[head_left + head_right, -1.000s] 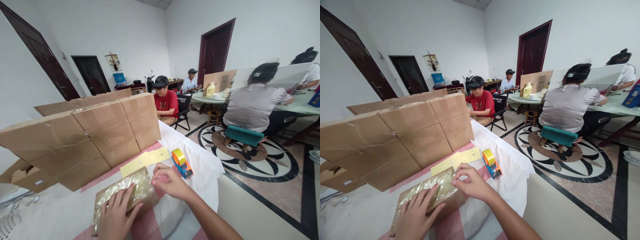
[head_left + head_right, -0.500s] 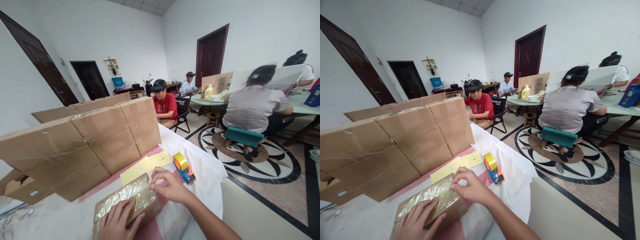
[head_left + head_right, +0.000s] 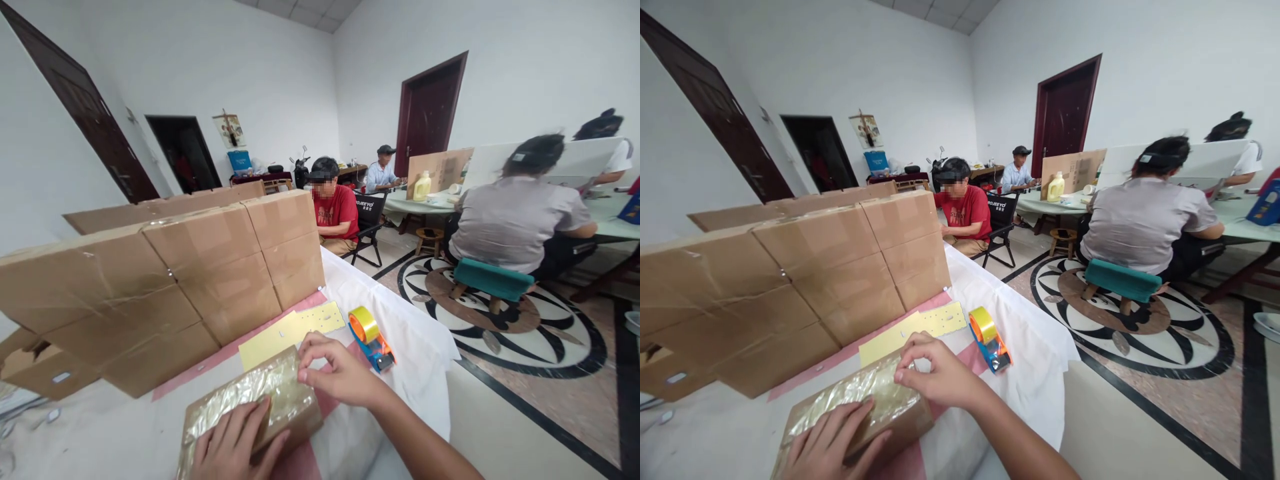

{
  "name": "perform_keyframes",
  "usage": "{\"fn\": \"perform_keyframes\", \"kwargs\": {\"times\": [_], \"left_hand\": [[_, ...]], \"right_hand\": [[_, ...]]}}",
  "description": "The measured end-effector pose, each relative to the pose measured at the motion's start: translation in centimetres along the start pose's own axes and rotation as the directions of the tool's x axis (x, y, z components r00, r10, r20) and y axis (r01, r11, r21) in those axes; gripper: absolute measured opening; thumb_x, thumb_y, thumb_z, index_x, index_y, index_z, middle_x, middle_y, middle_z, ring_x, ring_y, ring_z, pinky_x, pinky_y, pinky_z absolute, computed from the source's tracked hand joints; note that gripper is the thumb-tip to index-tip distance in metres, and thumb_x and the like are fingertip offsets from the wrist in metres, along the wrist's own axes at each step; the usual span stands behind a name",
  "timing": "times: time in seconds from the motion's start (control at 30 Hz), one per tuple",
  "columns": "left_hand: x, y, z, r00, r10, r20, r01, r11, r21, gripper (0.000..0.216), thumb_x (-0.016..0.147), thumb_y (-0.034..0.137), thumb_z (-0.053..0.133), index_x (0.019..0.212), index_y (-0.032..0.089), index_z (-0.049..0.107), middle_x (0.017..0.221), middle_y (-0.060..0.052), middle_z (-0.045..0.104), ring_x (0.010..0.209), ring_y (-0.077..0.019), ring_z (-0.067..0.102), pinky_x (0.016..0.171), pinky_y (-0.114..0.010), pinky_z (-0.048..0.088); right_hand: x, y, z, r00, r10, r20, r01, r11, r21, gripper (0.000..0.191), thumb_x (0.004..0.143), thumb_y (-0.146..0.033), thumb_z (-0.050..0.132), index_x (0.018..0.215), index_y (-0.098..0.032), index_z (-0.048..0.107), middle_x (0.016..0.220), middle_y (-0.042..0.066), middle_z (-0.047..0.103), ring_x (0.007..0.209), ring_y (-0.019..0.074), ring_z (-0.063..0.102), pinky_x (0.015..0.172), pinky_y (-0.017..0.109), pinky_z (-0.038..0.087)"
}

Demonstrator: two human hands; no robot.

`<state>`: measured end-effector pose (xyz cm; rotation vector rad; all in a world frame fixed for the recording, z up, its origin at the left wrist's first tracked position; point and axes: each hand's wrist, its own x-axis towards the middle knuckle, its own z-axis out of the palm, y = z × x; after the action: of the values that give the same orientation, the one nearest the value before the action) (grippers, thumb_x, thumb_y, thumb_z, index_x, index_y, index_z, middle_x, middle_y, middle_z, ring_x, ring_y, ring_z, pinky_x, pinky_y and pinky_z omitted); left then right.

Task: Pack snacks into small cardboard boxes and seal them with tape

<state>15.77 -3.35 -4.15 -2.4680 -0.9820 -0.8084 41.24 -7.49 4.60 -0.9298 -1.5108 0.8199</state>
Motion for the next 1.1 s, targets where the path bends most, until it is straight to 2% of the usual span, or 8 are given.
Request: {"fn": "perform_keyframes", "kwargs": {"times": [0.17,0.37,0.53,0.6,0.73,0.9,1.0,1.1], "left_hand": [[0.5,0.9,-1.3,0.998,-0.010,-0.064,0.010,1.000,-0.009,0.043,0.089,0.057,0.064,0.118,0.026,0.071,0.110,-0.005,0.078,0.097,-0.0259,0.069,0.083,-0.038,0.038],[0.6,2.3,-2.3,0.996,-0.055,-0.071,0.053,0.998,-0.029,0.038,0.094,0.049,0.059,0.120,0.023,0.068,0.115,-0.008,0.077,0.098,-0.0277,0.070,0.096,-0.044,0.034],[0.7,3.6,-3.3,0.986,-0.165,0.000,0.165,0.984,-0.062,0.037,0.096,0.045,0.060,0.125,0.023,0.067,0.119,-0.008,0.075,0.105,-0.0271,0.069,0.101,-0.043,0.033],[0.8,3.9,-3.5,0.976,-0.212,0.056,0.216,0.974,-0.062,0.041,0.097,0.044,0.058,0.131,0.022,0.063,0.121,-0.009,0.073,0.109,-0.0277,0.067,0.104,-0.044,0.031],[0.9,4.3,-3.8,0.958,-0.257,0.126,0.264,0.964,-0.042,0.054,0.099,0.044,0.053,0.146,0.017,0.051,0.120,-0.013,0.072,0.110,-0.0290,0.065,0.106,-0.045,0.032],[1.3,4.9,-4.2,0.958,-0.233,0.169,0.237,0.972,0.001,0.051,0.100,0.039,0.051,0.148,0.023,0.051,0.118,-0.012,0.068,0.111,-0.0310,0.060,0.104,-0.047,0.035],[1.4,5.5,-4.2,0.949,-0.239,0.203,0.229,0.971,0.070,0.046,0.100,0.035,0.052,0.146,0.030,0.054,0.122,-0.012,0.065,0.112,-0.0335,0.056,0.101,-0.051,0.037],[1.3,5.8,-4.1,0.943,-0.250,0.219,0.238,0.968,0.077,0.046,0.099,0.033,0.054,0.145,0.030,0.055,0.121,-0.012,0.063,0.109,-0.0333,0.055,0.096,-0.049,0.041]], "right_hand": [[0.9,-0.2,-0.3,1.000,-0.009,0.029,0.011,0.998,-0.058,0.033,0.088,-0.050,0.074,0.074,-0.022,0.067,0.093,0.003,0.059,0.098,0.0201,0.058,0.097,0.038,0.042],[1.9,-0.5,-1.2,0.993,0.007,0.116,0.004,0.995,-0.096,0.038,0.091,-0.055,0.068,0.073,-0.022,0.068,0.098,0.004,0.059,0.103,0.0209,0.057,0.101,0.041,0.040],[3.1,-0.3,-2.2,0.997,0.004,0.079,-0.025,0.961,0.274,0.044,0.088,-0.060,0.068,0.070,-0.021,0.063,0.098,0.003,0.059,0.103,0.0202,0.059,0.097,0.041,0.045],[3.8,0.6,-2.0,0.997,0.048,0.064,-0.066,0.948,0.311,0.044,0.091,-0.059,0.063,0.071,-0.020,0.061,0.096,0.003,0.060,0.104,0.0203,0.059,0.096,0.041,0.045],[4.3,3.4,-0.6,0.992,0.070,0.105,-0.070,0.998,-0.004,0.034,0.093,-0.047,0.066,0.073,-0.019,0.067,0.093,0.002,0.060,0.099,0.0186,0.058,0.095,0.037,0.043],[4.3,6.7,0.4,0.986,0.070,0.150,0.000,0.906,-0.424,0.022,0.093,-0.026,0.066,0.073,-0.017,0.069,0.099,0.005,0.058,0.103,0.0201,0.053,0.104,0.040,0.036],[4.3,7.6,0.4,0.982,0.102,0.157,-0.013,0.874,-0.487,0.017,0.092,-0.024,0.065,0.077,-0.018,0.069,0.106,0.006,0.055,0.110,0.0219,0.050,0.108,0.042,0.033],[4.3,7.5,0.2,0.982,0.064,0.176,0.018,0.904,-0.427,0.019,0.093,-0.029,0.065,0.077,-0.018,0.067,0.105,0.005,0.053,0.109,0.0216,0.051,0.106,0.041,0.035]]}}
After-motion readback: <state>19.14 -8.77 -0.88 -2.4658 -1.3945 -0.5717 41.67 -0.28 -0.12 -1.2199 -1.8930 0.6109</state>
